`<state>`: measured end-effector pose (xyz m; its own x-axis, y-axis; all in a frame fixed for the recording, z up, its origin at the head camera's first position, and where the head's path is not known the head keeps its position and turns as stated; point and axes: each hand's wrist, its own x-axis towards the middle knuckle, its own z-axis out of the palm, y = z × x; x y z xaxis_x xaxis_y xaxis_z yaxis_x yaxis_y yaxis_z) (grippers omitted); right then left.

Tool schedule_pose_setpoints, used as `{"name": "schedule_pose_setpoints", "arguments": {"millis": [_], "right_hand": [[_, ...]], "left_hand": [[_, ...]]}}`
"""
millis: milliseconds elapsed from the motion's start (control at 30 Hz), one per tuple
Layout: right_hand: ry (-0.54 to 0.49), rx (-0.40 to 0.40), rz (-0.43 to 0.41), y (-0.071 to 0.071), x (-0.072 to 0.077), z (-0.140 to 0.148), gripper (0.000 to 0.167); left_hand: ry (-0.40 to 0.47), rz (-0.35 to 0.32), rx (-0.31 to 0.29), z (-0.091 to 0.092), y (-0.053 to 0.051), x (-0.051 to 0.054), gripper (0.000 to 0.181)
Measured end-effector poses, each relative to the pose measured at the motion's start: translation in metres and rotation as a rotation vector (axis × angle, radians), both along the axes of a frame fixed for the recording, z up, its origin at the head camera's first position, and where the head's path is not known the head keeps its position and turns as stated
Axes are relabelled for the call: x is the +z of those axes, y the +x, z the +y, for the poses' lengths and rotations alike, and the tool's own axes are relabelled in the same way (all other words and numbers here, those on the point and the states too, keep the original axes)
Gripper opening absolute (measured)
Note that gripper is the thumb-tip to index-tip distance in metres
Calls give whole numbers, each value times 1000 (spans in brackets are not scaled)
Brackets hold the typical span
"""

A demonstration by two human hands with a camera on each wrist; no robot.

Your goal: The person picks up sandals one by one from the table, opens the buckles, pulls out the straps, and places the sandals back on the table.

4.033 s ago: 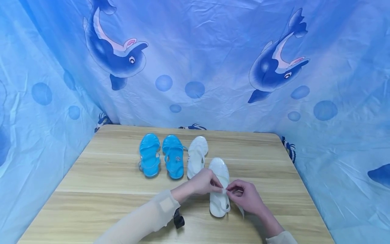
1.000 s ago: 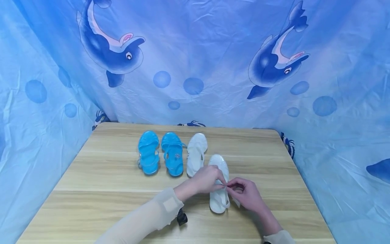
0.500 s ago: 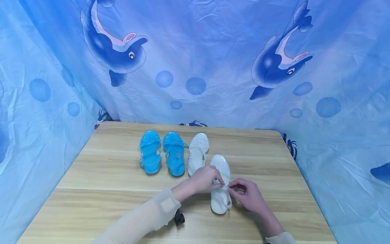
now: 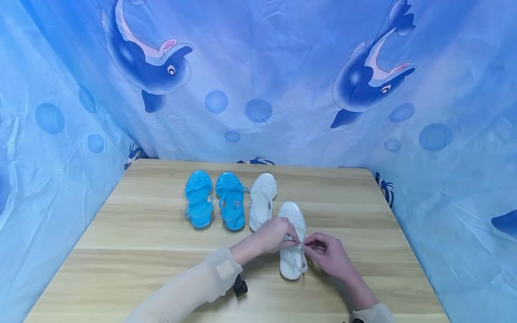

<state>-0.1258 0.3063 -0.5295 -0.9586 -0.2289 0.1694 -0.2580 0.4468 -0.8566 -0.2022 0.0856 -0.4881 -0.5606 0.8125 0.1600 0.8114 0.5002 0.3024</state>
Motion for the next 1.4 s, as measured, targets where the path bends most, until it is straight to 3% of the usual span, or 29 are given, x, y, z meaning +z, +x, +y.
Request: {"name": "schedule_pose_setpoints", "arguments": {"millis": [267,567,833,1067,1267,1400], "right_hand": [[6,-12,-9,1,2,-1,10],[-38,2,-1,-2,2,-7,12],[-34,6,1,0,3,-6,11],[-27,4,-6,1,2,-3,11],[-37,-2,-15,2,3,-4,11],[-55,8,-10,1,5,-7,11]], "left_hand": [[18,-40,38,-7,-4,0,9],[34,-58,-13,-2,-7,12,16],[-2,-32,-67,0,-11,9,9],[8,-67,-45,-6,-12,7,9],[3,-24,-34,-6,-11,9,8],[-44,-2,-65,0,-10,15,9]]}}
